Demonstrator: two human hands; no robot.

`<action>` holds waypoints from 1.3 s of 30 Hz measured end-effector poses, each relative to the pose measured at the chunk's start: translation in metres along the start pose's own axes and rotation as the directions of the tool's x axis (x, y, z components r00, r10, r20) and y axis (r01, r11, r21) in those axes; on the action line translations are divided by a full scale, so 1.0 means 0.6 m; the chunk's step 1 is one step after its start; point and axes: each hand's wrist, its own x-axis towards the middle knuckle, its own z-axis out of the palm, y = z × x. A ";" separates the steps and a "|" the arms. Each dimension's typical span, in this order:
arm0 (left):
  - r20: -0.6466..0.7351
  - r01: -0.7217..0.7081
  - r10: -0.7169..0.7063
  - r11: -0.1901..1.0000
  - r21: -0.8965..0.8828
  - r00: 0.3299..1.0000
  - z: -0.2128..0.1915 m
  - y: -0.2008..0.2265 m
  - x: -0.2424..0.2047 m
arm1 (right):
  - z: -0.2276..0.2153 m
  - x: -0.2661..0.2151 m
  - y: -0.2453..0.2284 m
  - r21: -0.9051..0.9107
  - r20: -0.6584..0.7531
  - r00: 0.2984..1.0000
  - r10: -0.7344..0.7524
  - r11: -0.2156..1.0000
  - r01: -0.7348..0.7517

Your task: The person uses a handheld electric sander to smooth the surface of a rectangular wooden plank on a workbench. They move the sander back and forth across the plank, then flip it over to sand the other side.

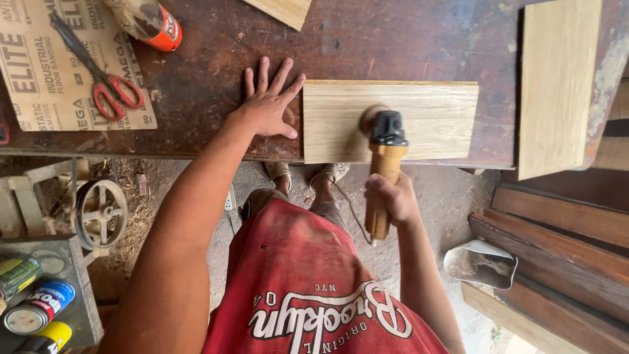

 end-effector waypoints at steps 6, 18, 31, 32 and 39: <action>0.058 -0.017 0.015 0.999 0.046 0.998 -0.018 -0.002 -0.007 | 0.106 0.007 -0.035 -0.152 0.156 0.986 0.052 0.988 -0.028; -0.005 -0.046 0.046 0.999 0.020 0.999 -0.015 -0.002 -0.014 | 0.096 0.028 -0.042 -0.115 0.072 0.995 0.065 0.992 -0.057; -0.041 -0.045 0.043 0.998 -0.049 0.998 -0.004 -0.010 -0.012 | 0.001 -0.021 -0.017 0.137 -0.120 0.991 0.052 0.990 -0.035; -0.057 -0.052 0.048 0.997 -0.062 0.997 0.000 -0.013 -0.012 | 0.010 -0.028 -0.012 0.118 -0.065 0.997 0.039 0.993 -0.031; -0.174 -0.072 0.054 0.993 -0.096 0.983 0.022 -0.024 0.002 | 0.113 -0.008 -0.015 -0.187 0.137 0.987 0.081 0.981 -0.054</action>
